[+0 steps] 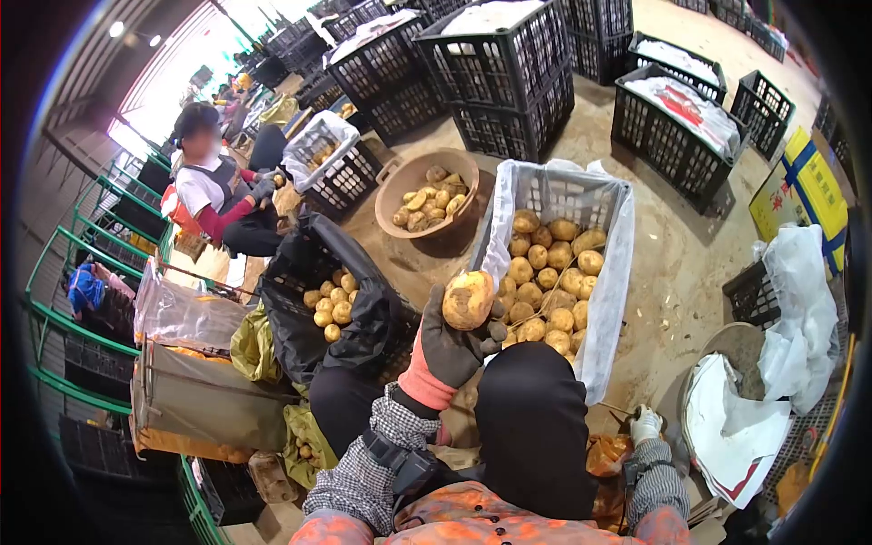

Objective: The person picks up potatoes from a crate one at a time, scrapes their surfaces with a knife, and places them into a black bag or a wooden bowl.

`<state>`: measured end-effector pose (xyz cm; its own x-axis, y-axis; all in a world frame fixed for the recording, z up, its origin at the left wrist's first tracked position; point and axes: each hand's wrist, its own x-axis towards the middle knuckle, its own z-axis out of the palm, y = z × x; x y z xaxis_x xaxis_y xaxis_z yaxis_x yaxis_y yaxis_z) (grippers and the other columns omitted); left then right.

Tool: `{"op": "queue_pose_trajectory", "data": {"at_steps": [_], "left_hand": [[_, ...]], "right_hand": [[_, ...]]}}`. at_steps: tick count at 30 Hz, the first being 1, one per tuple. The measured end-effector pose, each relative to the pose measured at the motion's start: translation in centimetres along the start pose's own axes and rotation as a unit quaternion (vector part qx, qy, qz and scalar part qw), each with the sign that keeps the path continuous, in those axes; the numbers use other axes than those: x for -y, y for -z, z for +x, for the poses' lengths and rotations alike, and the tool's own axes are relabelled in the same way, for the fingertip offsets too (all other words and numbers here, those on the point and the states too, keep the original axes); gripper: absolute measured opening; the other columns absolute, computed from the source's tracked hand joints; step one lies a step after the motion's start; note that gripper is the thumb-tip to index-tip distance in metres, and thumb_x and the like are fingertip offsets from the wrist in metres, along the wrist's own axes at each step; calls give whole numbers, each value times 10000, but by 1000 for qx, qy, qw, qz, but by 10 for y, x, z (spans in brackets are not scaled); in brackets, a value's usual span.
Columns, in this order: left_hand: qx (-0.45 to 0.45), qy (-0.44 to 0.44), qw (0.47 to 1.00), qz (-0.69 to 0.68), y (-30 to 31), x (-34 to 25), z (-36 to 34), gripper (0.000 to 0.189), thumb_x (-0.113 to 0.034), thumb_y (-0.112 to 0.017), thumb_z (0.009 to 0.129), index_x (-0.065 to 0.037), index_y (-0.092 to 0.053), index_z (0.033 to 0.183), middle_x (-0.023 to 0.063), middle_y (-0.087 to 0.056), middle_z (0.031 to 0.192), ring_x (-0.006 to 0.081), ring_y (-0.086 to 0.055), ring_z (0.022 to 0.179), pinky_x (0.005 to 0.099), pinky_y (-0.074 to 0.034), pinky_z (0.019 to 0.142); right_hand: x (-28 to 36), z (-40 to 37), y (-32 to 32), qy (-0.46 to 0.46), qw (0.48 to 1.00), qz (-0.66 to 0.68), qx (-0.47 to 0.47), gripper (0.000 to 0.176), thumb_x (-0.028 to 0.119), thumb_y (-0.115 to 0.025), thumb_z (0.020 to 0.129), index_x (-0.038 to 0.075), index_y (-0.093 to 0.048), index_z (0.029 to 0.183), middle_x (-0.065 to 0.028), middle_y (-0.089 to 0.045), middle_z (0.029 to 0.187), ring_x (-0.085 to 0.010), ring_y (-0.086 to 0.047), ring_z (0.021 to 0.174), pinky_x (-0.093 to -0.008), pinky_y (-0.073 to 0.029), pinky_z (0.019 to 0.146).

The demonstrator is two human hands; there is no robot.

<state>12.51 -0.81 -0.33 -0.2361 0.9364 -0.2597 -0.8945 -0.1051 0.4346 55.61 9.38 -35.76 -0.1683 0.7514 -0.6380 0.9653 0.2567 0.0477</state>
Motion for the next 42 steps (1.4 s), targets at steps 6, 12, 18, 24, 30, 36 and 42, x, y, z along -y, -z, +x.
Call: {"op": "queue_pose_trajectory", "data": {"at_steps": [6, 12, 18, 24, 30, 36, 42], "left_hand": [[79, 44, 993, -79, -23, 8, -3, 652, -603, -434, 913, -80, -512, 1295, 180, -636, 1049, 337, -639, 795, 420, -524, 705], [165, 37, 980, -107, -35, 5, -23, 677, -621, -427, 907, -68, -500, 1291, 184, -625, 1058, 339, -633, 818, 461, -536, 737], [197, -31, 979, -50, -37, -2, -49, 589, -526, -515, 924, -36, -526, 1249, 176, -617, 1092, 299, -631, 898, 412, -534, 720], [158, -77, 983, 43, -22, -2, -62, 398, -256, -595, 931, -56, -528, 1269, 89, -616, 1146, 248, -599, 1035, 351, -495, 806], [144, -162, 970, 109, -31, -10, -72, 457, -82, -576, 919, -116, -426, 1349, 87, -549, 1224, 233, -579, 1110, 413, -498, 937], [148, -104, 976, 122, -33, -8, -35, 444, -110, -576, 933, -90, -424, 1350, 74, -553, 1198, 202, -584, 1074, 381, -534, 867], [141, -105, 974, 140, -29, -12, 37, 441, -148, -584, 940, -76, -421, 1344, 68, -551, 1208, 205, -580, 1071, 370, -518, 874]], "right_hand": [[-37, -2, 42, 51, 687, 645, -331, 248, 28, -594, 903, -7, -533, 1141, -65, -612, 989, -151, -546, 857, -261, -465, 755], [-64, -49, 132, 160, 287, 923, -202, 250, 247, -505, 983, 65, -566, 1144, -54, -633, 1010, -186, -598, 933, -328, -484, 879], [-155, 22, 188, 386, 128, 913, -22, 287, 295, -428, 1015, 74, -594, 1090, -36, -609, 1072, -152, -565, 1000, -285, -448, 919], [20, -165, 363, 300, 450, 829, -144, 355, 106, -580, 918, 94, -500, 1264, 52, -477, 758, -60, -449, 571, -207, -417, 489], [104, -243, 437, 456, 502, 735, 17, 416, 234, -563, 933, 62, -454, 1296, 46, -410, 699, -60, -410, 509, -207, -382, 433], [186, -229, 383, 450, 689, 551, 137, 455, 222, -571, 942, 24, -408, 1317, -66, -573, 816, -121, -567, 607, -281, -503, 536], [229, -167, 389, 363, 677, 621, 156, 443, 349, -494, 983, 34, -428, 1288, -47, -511, 746, -150, -514, 570, -303, -481, 541]]}}
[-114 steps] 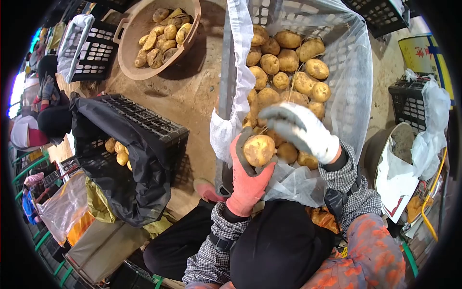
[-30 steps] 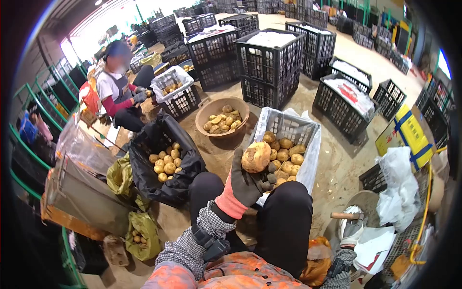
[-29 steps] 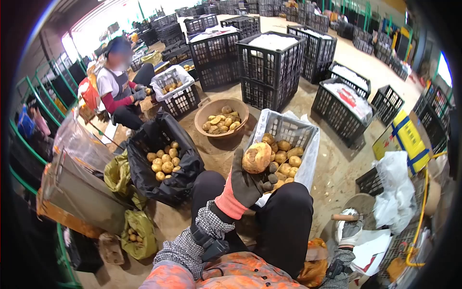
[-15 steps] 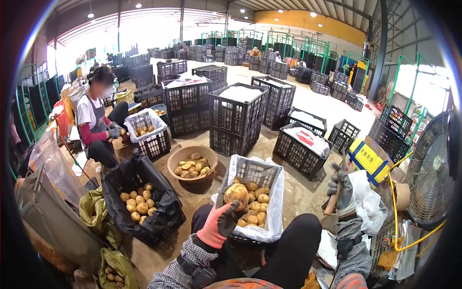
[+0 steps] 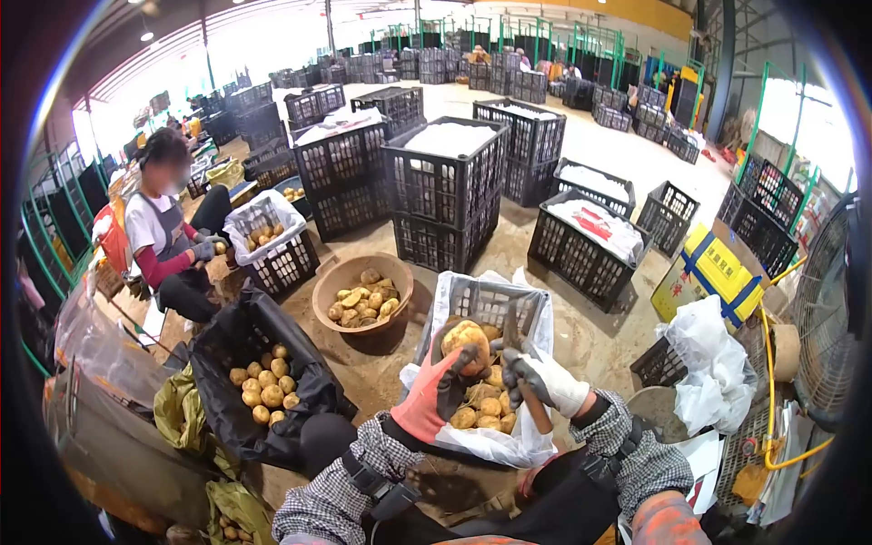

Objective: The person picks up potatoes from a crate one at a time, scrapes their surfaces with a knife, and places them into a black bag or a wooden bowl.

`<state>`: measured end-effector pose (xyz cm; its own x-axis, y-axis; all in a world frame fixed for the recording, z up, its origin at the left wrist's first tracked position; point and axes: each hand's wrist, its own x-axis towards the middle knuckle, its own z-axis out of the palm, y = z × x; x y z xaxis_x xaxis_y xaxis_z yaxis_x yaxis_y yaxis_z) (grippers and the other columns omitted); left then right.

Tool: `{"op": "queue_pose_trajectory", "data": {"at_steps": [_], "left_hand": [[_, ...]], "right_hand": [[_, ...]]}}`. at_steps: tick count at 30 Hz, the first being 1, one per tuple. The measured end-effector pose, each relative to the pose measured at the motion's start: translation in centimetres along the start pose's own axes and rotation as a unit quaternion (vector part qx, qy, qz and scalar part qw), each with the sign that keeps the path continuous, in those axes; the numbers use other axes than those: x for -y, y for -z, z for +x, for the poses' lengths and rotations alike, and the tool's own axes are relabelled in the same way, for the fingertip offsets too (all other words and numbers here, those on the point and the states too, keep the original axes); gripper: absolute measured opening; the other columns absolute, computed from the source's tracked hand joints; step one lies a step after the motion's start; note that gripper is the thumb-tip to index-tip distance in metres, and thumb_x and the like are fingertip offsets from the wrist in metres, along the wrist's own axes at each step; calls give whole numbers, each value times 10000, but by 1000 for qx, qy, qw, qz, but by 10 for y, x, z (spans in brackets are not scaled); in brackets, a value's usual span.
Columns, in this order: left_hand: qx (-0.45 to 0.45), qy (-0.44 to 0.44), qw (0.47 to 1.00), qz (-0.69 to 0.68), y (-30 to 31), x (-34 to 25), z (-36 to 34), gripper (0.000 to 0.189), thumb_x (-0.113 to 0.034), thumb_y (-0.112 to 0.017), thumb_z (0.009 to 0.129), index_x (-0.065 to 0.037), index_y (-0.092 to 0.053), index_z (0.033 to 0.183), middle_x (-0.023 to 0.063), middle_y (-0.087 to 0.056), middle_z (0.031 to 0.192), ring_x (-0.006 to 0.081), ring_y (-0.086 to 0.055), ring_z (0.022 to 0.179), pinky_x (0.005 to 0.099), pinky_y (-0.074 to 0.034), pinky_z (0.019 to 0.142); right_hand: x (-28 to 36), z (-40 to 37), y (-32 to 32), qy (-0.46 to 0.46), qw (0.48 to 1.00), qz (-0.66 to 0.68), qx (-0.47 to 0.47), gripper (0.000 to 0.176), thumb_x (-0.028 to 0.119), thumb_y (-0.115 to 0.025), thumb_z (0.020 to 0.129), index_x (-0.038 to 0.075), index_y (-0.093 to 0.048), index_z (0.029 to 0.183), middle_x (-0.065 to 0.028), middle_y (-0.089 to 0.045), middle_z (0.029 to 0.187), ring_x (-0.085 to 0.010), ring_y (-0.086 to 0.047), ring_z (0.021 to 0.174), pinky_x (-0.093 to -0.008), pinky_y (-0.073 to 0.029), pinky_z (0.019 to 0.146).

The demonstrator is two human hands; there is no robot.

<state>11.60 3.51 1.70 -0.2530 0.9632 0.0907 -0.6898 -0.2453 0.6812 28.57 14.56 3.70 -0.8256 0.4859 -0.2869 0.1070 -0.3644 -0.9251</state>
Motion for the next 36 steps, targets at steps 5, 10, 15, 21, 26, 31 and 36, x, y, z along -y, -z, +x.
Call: {"op": "queue_pose_trajectory", "data": {"at_steps": [5, 10, 15, 21, 26, 31, 36], "left_hand": [[-70, -30, 983, 170, 47, 18, 17, 411, -214, -546, 973, -76, -421, 1340, 59, -544, 1179, 148, -574, 1034, 282, -507, 801], [-121, 92, 985, 84, 48, 12, 19, 485, -155, -586, 942, -104, -377, 1377, 64, -508, 1231, 172, -564, 1086, 334, -507, 893], [-136, 79, 987, 14, 48, 9, 13, 717, 8, -633, 803, -154, -301, 1418, 94, -495, 1274, 261, -528, 1170, 411, -470, 967], [-130, 56, 981, 134, 43, 14, 10, 784, -12, -676, 754, -130, -294, 1428, 83, -468, 1293, 233, -509, 1171, 367, -469, 945], [-107, 127, 972, 167, 33, 4, 17, 838, 9, -703, 732, -93, -272, 1444, 59, -362, 1377, 163, -429, 1239, 310, -426, 994], [-72, 131, 959, 242, 32, 10, 18, 848, -47, -725, 729, -73, -264, 1440, 69, -350, 1376, 175, -399, 1258, 325, -379, 1037], [-37, 118, 944, 306, 38, 16, 20, 824, -46, -705, 745, -83, -265, 1440, 68, -387, 1341, 163, -433, 1216, 301, -414, 977]], "right_hand": [[-29, 31, 29, 31, 996, 60, -54, 307, 324, -537, 963, 40, -517, 1076, -35, -473, 692, -151, -487, 585, -304, -466, 555], [-23, 49, 13, -2, 997, -76, -21, 326, 271, -522, 961, 34, -491, 1183, 2, -508, 723, -75, -477, 608, -243, -413, 545], [-24, 48, 7, -19, 994, -107, -17, 325, 255, -540, 937, 27, -510, 1167, -19, -570, 762, -78, -515, 632, -236, -432, 569], [-15, 46, 1, 66, 930, -362, -2, 327, 167, -600, 863, 22, -532, 1148, -130, -604, 774, -254, -617, 680, -357, -495, 615], [-26, 36, 9, 199, 855, -479, -19, 315, 135, -634, 823, -9, -585, 1099, -196, -611, 968, -349, -628, 762, -407, -524, 630], [-36, 32, 20, 249, 805, -538, -16, 399, 118, -640, 815, -87, -548, 1144, -232, -601, 993, -354, -632, 785, -421, -521, 651], [-37, 32, 23, 264, 798, -541, -41, 435, 145, -614, 838, -80, -513, 1196, -202, -631, 945, -355, -634, 792, -413, -510, 684]]}}
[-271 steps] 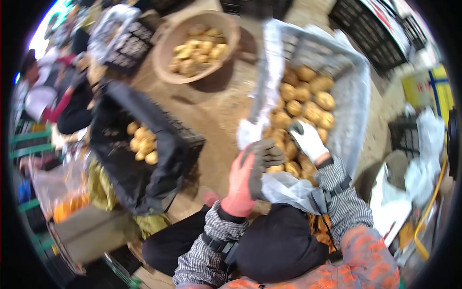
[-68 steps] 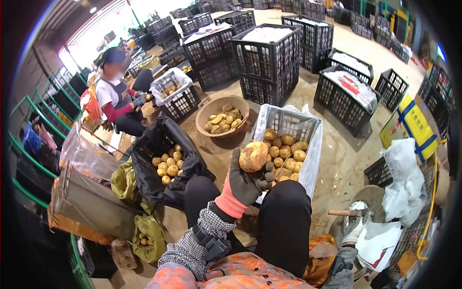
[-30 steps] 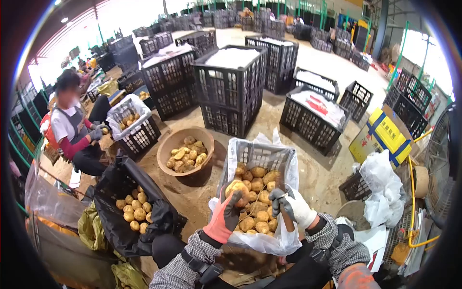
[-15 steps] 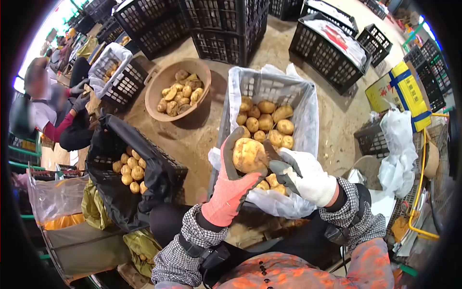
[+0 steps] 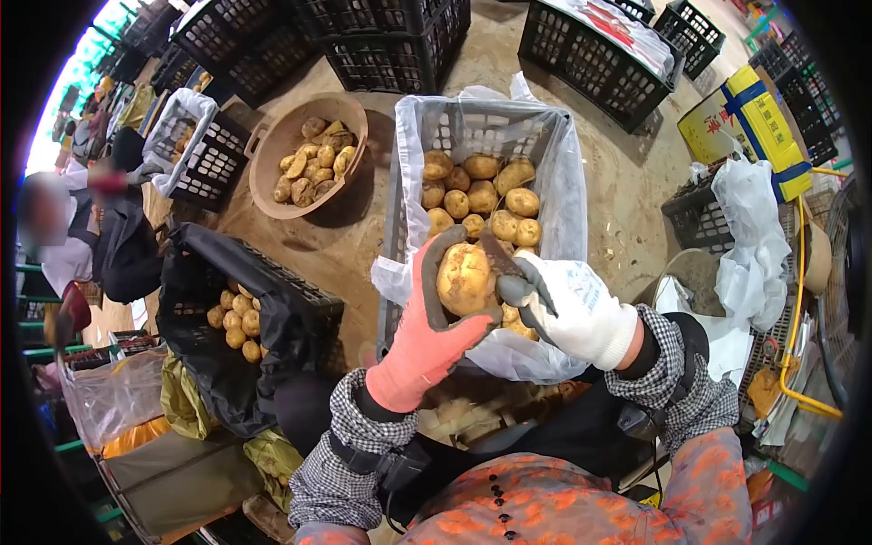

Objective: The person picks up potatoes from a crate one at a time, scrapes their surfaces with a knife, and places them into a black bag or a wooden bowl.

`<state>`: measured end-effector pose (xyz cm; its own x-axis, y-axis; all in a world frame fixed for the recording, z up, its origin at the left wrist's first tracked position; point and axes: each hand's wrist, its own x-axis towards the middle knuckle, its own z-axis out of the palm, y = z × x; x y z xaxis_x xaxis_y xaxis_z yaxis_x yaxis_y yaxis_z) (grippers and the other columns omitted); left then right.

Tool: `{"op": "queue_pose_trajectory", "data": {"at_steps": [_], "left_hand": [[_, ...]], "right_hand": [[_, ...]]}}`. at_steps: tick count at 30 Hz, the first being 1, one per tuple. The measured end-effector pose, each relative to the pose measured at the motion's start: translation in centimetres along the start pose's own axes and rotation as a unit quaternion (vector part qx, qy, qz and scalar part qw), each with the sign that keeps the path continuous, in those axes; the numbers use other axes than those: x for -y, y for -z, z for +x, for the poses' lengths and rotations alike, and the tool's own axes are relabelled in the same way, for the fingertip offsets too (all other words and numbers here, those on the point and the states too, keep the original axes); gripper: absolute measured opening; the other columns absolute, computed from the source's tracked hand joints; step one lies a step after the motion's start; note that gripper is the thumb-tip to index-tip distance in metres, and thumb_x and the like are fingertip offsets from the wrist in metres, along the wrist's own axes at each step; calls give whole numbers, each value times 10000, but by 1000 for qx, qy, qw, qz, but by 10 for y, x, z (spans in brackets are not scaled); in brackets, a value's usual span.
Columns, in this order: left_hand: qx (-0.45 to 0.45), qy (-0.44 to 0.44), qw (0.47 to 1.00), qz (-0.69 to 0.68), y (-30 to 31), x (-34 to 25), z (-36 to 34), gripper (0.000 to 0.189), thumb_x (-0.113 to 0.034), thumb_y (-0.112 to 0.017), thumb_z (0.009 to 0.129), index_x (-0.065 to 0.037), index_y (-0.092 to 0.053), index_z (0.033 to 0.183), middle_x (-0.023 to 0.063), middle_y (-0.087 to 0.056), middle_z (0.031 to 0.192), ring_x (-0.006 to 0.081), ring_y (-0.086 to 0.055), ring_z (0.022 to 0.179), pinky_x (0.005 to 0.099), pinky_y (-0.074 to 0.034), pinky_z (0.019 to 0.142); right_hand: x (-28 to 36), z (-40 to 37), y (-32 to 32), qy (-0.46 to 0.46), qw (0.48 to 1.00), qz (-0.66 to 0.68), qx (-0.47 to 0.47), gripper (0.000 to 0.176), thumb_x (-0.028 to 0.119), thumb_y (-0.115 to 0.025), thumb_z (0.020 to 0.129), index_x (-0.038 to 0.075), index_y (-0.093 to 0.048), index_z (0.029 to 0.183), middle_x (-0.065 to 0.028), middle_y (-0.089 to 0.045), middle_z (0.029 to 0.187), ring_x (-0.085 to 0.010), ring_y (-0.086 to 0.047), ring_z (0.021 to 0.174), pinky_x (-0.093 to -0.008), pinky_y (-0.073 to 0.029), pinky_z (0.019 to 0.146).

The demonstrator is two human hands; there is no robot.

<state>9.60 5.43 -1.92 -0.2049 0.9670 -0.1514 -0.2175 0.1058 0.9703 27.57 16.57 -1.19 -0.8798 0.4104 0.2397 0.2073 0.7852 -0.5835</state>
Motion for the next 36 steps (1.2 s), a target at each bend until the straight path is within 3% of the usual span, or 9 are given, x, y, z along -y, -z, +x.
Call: {"op": "queue_pose_trajectory", "data": {"at_steps": [4, 7, 8, 9, 13, 17, 25, 28, 36], "left_hand": [[11, 107, 987, -116, -7, -15, 0, 791, -69, -690, 759, -101, -280, 1435, 73, -467, 1252, 152, -533, 1071, 263, -483, 808], [-14, 104, 965, -239, -12, -11, -1, 761, -147, -693, 781, -107, -294, 1428, 84, -541, 1124, 163, -598, 837, 249, -477, 605], [-14, 101, 966, -238, -10, -10, -1, 761, -147, -693, 781, -107, -294, 1428, 84, -541, 1124, 163, -598, 837, 249, -477, 605], [9, 85, 963, -257, -7, -7, -2, 769, -137, -700, 778, -108, -293, 1430, 80, -524, 1163, 166, -591, 907, 260, -494, 665], [5, 38, 979, -202, -2, 5, -1, 790, -91, -713, 768, -110, -288, 1435, 65, -449, 1293, 176, -518, 1142, 305, -491, 892], [1, 43, 982, -185, -7, -5, -7, 796, -59, -713, 761, -112, -292, 1435, 50, -395, 1351, 177, -435, 1253, 322, -428, 1004], [-43, 35, 978, -203, -7, 4, -7, 721, -176, -660, 849, -120, -265, 1449, 77, -451, 1254, 174, -528, 1083, 276, -500, 816], [-12, 53, 961, -271, -2, 3, -5, 690, -316, -635, 892, -133, -268, 1447, 108, -469, 1228, 192, -580, 965, 260, -511, 690], [-50, 50, 950, -304, -20, 5, -2, 585, -445, -482, 968, -129, -302, 1427, 108, -509, 1177, 177, -603, 854, 236, -475, 587]], "right_hand": [[11, 15, 20, -100, 981, 52, 157, 376, 211, -575, 888, -15, -519, 1184, -181, -636, 895, -357, -628, 775, -428, -487, 643], [5, 6, 13, -172, 955, 223, 95, 300, 199, -555, 905, 24, -537, 1148, -182, -619, 864, -338, -617, 772, -426, -467, 594], [2, 4, 12, -224, 911, 341, 57, 286, 172, -560, 903, 24, -538, 1147, -184, -614, 852, -333, -615, 774, -425, -463, 581], [-11, 1, 6, 117, 993, 19, -30, 319, 105, -583, 881, -30, -533, 1166, -196, -608, 861, -328, -611, 781, -415, -477, 586], [-3, -4, -2, -29, 998, 52, 14, 327, 71, -629, 828, -100, -569, 1099, -203, -612, 949, -332, -619, 772, -405, -511, 619], [-8, -9, -7, 10, 998, 64, 4, 331, 82, -626, 837, -94, -568, 1111, -199, -616, 928, -332, -622, 738, -408, -511, 617], [11, 4, 17, -36, 986, 158, 44, 246, 260, -566, 913, 24, -555, 980, -92, -582, 684, -239, -588, 597, -355, -456, 553], [14, 13, 27, -305, 833, 454, 85, 304, 337, -461, 974, 58, -561, 907, -10, -524, 610, -77, -481, 525, -249, -383, 496], [13, 3, 7, -148, 909, 376, 104, 301, 325, -527, 959, 26, -549, 935, -55, -557, 666, -115, -519, 551, -284, -410, 503]]}}
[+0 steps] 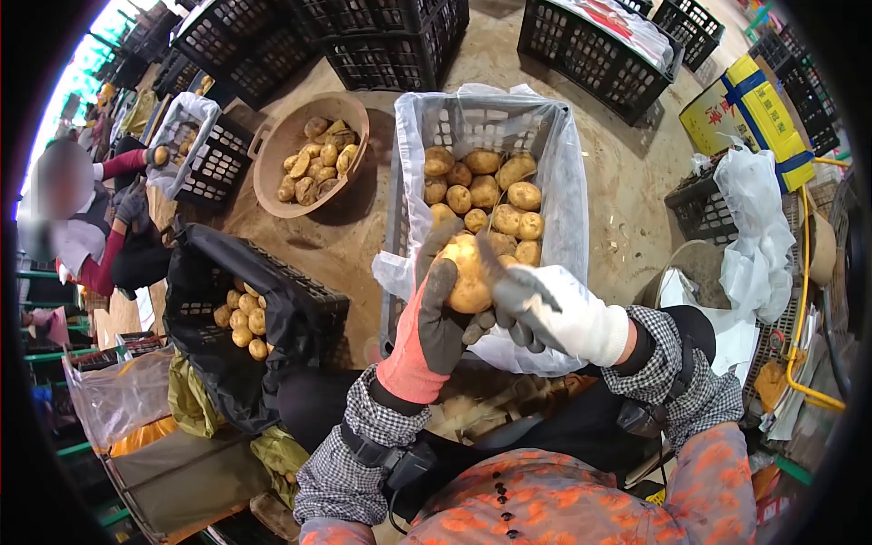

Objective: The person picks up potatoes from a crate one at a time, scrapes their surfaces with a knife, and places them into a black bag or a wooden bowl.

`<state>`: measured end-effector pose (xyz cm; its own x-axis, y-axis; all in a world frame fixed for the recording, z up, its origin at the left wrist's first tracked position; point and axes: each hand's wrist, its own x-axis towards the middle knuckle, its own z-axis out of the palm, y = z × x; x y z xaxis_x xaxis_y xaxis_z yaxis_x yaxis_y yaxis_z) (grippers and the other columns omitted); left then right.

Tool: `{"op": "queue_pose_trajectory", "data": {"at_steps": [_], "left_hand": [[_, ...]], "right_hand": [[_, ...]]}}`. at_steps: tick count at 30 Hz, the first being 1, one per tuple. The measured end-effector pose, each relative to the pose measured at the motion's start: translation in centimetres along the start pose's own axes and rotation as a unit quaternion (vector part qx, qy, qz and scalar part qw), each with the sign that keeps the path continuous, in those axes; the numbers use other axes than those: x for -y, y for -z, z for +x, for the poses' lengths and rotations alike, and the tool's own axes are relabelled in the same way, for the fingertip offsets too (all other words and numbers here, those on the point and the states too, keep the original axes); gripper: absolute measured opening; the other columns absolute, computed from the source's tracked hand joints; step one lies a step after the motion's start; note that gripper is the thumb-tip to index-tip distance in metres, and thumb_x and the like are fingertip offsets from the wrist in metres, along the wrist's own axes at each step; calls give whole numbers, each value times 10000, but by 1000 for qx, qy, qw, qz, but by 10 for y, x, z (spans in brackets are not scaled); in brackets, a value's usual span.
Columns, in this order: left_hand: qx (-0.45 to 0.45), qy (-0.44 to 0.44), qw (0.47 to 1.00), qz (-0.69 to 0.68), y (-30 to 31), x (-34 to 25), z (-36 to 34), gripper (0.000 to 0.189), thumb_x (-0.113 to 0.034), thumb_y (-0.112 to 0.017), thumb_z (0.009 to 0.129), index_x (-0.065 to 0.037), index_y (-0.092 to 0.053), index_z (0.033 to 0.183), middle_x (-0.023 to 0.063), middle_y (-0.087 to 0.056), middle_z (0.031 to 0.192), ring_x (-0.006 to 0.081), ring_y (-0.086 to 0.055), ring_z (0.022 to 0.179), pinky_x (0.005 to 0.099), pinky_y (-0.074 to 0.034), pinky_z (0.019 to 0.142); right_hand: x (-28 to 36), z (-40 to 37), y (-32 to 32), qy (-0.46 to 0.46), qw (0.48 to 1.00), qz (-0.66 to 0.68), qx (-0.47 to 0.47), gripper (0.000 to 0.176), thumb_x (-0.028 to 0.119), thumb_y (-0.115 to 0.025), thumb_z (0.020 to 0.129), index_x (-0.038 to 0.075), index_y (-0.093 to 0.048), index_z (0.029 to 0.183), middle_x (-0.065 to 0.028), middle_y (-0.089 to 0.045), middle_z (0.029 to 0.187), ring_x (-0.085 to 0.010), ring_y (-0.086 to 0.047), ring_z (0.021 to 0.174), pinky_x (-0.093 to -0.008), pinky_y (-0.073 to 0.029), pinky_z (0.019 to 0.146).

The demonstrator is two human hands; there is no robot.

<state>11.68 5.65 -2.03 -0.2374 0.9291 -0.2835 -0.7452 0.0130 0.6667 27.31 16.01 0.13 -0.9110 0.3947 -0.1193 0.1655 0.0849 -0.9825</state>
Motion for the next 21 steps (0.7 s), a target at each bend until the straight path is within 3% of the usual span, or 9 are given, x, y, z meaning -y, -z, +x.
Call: {"op": "queue_pose_trajectory", "data": {"at_steps": [2, 6, 9, 11, 13, 15, 16, 18, 21], "left_hand": [[38, 58, 997, 22, 18, 3, 4, 580, -501, -426, 974, -118, -347, 1402, 94, -552, 1126, 154, -599, 793, 214, -453, 559], [15, 37, 997, 67, 9, 3, 6, 595, -534, -381, 978, -103, -369, 1388, 89, -578, 1062, 137, -591, 748, 212, -444, 541], [-2, 34, 999, -16, 19, 13, 8, 447, -418, -413, 1000, -112, -459, 1323, 127, -616, 1110, 232, -636, 802, 263, -450, 476], [-142, 46, 987, -53, 5, 17, 11, 467, -445, -383, 1002, -86, -502, 1276, 142, -624, 1119, 225, -638, 793, 251, -475, 481], [-71, 81, 991, -74, 21, 15, 10, 501, -480, -397, 990, -93, -472, 1300, 116, -603, 1084, 176, -606, 731, 224, -445, 468], [-13, 95, 989, -112, 17, 7, 7, 543, -522, -421, 972, -102, -450, 1314, 83, -577, 1037, 121, -560, 653, 185, -398, 441], [-14, 93, 989, -114, 18, 7, 6, 543, -522, -421, 972, -102, -450, 1314, 83, -577, 1037, 121, -560, 653, 185, -398, 441], [-31, 59, 998, 10, 20, 9, 6, 538, -515, -421, 974, -100, -448, 1314, 80, -575, 1031, 126, -555, 651, 191, -403, 455], [-56, 7, 996, 64, 22, 11, 6, 490, -458, -400, 995, -100, -449, 1326, 85, -569, 1113, 157, -579, 807, 235, -458, 532]], "right_hand": [[5, 1, 2, -63, 995, 46, 66, 292, 315, -538, 954, 24, -550, 945, -60, -561, 693, -110, -525, 569, -286, -416, 509], [7, 5, 2, -167, 965, 199, -32, 285, 295, -533, 943, 17, -561, 996, -90, -586, 745, -150, -563, 612, -303, -454, 556], [-15, 7, -8, 121, 974, -187, -39, 304, 280, -576, 903, 17, -553, 1055, -161, -619, 794, -349, -618, 721, -410, -481, 623], [-19, 0, -15, 97, 961, -257, -5, 289, 281, -574, 903, 37, -557, 1057, -171, -613, 773, -365, -607, 700, -420, -480, 622], [-25, -2, -17, 100, 957, -272, -7, 286, 291, -568, 908, 43, -558, 1049, -170, -607, 758, -356, -605, 674, -412, -478, 615], [-19, -2, -13, -73, 989, 125, -35, 294, 302, -563, 909, 41, -560, 1045, -160, -602, 742, -338, -597, 637, -399, -478, 608], [-8, 4, -8, -131, 988, 76, -31, 270, 277, -543, 912, 42, -568, 1042, -135, -598, 713, -291, -589, 599, -372, -474, 594], [-10, 4, -8, -2, 1000, -14, -1, 239, 233, -525, 908, 32, -578, 1025, -120, -601, 695, -249, -584, 587, -352, -473, 588], [-10, 0, -11, -54, 997, 55, 9, 237, 241, -530, 902, 45, -587, 1024, -125, -624, 725, -294, -616, 657, -374, -485, 620]]}}
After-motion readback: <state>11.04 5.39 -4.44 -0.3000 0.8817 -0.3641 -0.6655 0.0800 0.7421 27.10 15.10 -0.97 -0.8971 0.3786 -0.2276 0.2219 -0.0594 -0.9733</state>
